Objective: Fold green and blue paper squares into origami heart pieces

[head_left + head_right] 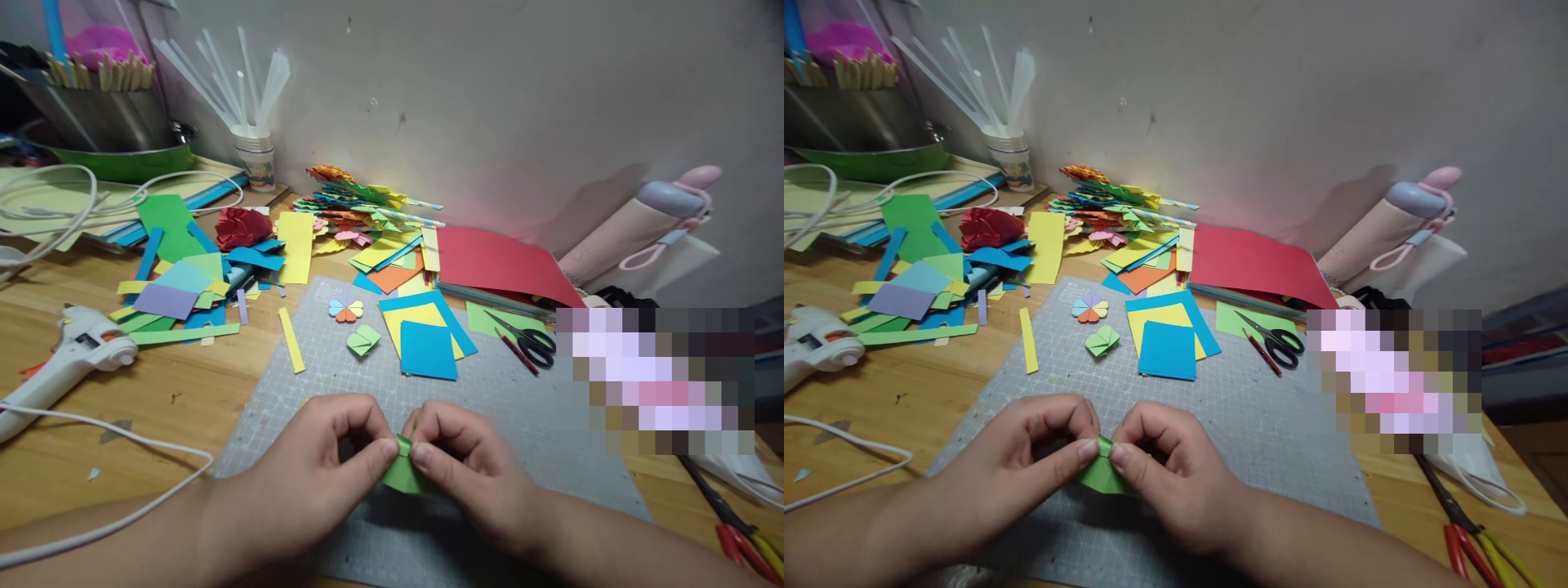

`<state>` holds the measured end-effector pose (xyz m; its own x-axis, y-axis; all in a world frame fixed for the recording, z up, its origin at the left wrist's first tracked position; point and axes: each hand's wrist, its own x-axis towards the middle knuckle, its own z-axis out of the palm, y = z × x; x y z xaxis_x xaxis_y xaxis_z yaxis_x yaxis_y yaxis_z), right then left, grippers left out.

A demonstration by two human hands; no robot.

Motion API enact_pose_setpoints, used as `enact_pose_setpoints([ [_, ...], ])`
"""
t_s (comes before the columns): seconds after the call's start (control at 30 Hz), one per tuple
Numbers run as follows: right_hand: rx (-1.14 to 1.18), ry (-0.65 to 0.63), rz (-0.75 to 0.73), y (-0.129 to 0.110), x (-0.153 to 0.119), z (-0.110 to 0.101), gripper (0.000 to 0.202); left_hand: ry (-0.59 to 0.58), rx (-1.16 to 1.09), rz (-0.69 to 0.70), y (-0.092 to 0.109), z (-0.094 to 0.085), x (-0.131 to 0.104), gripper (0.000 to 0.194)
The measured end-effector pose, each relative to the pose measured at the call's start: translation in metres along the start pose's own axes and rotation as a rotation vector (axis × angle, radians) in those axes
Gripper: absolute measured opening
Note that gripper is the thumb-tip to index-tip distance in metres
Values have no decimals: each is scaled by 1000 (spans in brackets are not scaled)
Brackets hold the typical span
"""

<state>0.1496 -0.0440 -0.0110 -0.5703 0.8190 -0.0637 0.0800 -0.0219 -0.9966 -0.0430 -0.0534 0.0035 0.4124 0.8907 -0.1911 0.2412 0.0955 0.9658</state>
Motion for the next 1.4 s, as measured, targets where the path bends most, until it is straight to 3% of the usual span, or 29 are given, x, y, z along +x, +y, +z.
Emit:
enact_pose_setpoints([
  [0.57, -33, 56, 74, -2, 7, 4, 23, -24, 62, 9, 0, 6, 3, 21],
  [0.87, 237, 97, 235, 3, 14, -1, 27, 184, -112, -28, -4, -9, 17, 22],
  [1.13, 104, 72, 218, -1, 12, 0, 21, 80, -119, -113, 3, -8, 18, 16],
  [1.4, 10, 53, 219, -3, 12, -1, 15, 17, -39, -88, -2, -5, 16, 13],
])
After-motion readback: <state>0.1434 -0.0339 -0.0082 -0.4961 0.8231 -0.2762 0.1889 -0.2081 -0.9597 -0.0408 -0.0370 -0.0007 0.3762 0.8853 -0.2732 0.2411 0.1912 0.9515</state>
